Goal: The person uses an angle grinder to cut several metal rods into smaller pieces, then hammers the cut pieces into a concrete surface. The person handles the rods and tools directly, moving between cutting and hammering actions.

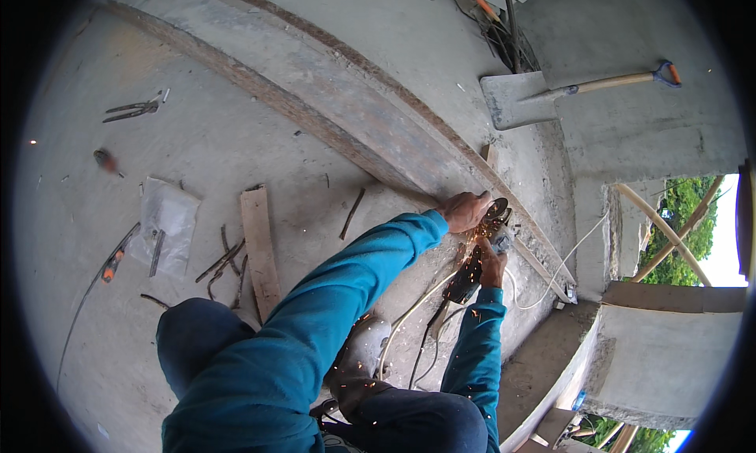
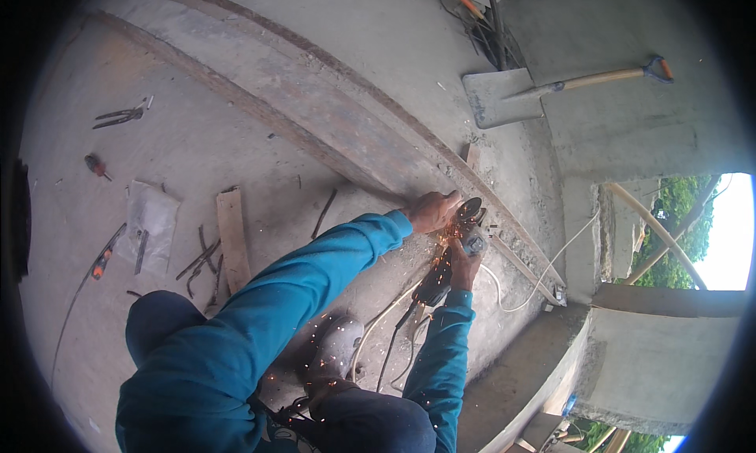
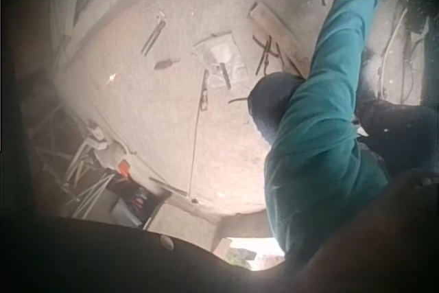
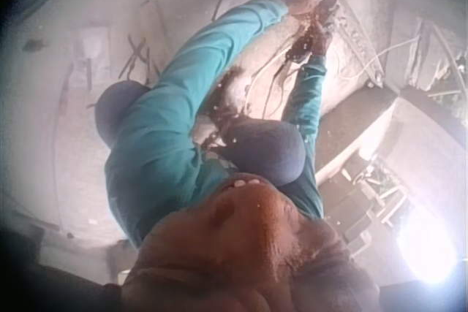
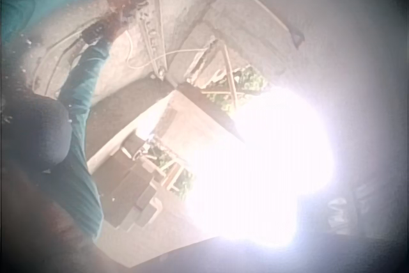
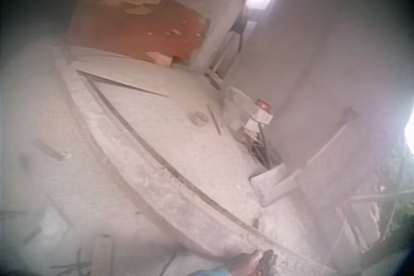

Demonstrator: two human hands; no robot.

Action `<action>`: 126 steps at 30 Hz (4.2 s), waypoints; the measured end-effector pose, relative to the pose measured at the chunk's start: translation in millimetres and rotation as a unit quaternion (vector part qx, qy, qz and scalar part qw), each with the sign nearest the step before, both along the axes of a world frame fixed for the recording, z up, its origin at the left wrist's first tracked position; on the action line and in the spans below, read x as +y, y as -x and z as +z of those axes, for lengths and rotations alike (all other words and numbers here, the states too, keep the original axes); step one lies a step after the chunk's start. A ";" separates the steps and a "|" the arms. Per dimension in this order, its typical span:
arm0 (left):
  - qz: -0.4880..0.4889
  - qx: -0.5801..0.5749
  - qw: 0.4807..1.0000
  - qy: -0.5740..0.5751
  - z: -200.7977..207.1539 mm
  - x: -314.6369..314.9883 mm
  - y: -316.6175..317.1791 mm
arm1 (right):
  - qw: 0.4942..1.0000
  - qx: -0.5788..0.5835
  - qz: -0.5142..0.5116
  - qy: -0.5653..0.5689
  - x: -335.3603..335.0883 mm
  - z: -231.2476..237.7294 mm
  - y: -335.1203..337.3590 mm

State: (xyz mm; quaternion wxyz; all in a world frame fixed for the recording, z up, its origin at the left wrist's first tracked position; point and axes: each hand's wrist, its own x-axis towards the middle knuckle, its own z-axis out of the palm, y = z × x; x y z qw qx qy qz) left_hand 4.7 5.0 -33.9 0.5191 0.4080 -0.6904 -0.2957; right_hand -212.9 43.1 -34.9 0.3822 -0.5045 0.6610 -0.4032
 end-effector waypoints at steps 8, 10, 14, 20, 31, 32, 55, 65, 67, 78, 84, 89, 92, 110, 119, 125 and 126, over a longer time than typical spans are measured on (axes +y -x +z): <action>0.005 0.013 1.000 -0.001 -5.4 -5.1 4.6 | 0.997 0.070 0.016 -0.008 11.4 22.1 -15.0; 0.011 0.017 1.000 -0.002 -3.9 -5.6 7.8 | 0.996 0.064 -0.036 -0.053 19.6 38.2 -22.2; 0.011 0.006 1.000 0.000 -9.7 -20.1 -1.3 | 0.998 -0.015 -0.055 -0.029 45.3 72.2 -38.1; -0.018 -0.049 0.999 0.009 8.8 -30.0 -14.7 | 0.995 -0.010 -0.101 0.014 85.4 100.7 2.2; -0.107 -0.038 0.830 -0.547 34.6 -151.7 -37.5 | 0.988 -0.056 -0.143 -0.018 127.3 87.6 32.1; -0.103 0.058 0.812 -0.572 32.4 -151.1 -41.2 | 0.988 -0.061 -0.144 -0.017 128.1 85.4 31.4; 0.149 -0.392 0.885 -0.203 187.5 167.4 -195.9 | 0.974 -0.154 -0.165 -0.022 135.2 72.7 7.6; 0.227 -0.428 0.862 -0.147 81.8 147.1 -214.3 | 0.979 -0.165 -0.110 -0.040 126.0 58.3 -20.8; 0.264 -0.421 0.855 -0.147 81.8 148.2 -221.1 | 0.981 -0.151 -0.120 -0.013 124.5 62.9 -24.7; 0.447 -0.373 0.805 -0.116 50.2 189.7 -193.5 | 0.974 -0.216 -0.072 -0.005 114.1 78.0 -54.4; 0.434 -0.372 0.815 -0.095 34.8 218.6 -164.2 | 0.973 -0.230 -0.026 -0.019 106.0 81.7 -75.7; 0.331 -0.355 0.862 -0.150 77.3 202.1 -180.0 | 0.979 -0.203 -0.025 0.004 109.7 86.0 -73.0; 0.271 -0.403 0.860 -0.155 69.9 201.5 -181.6 | 0.983 -0.180 -0.038 -0.002 106.5 76.3 -59.1; 0.378 -0.292 0.858 -0.187 -70.0 207.7 -137.9 | 0.981 -0.163 -0.102 0.015 102.6 74.0 -43.2; 0.364 0.005 0.869 -0.334 33.3 211.7 -234.9 | 0.982 -0.160 -0.098 -0.038 93.7 77.5 -52.8; 0.332 0.459 0.765 -0.306 1.5 238.0 -282.7 | 0.981 -0.185 -0.034 -0.055 100.8 76.4 -80.0; 0.321 0.515 0.738 -0.295 -13.4 242.5 -288.3 | 0.980 -0.187 -0.025 -0.058 101.5 76.0 -81.7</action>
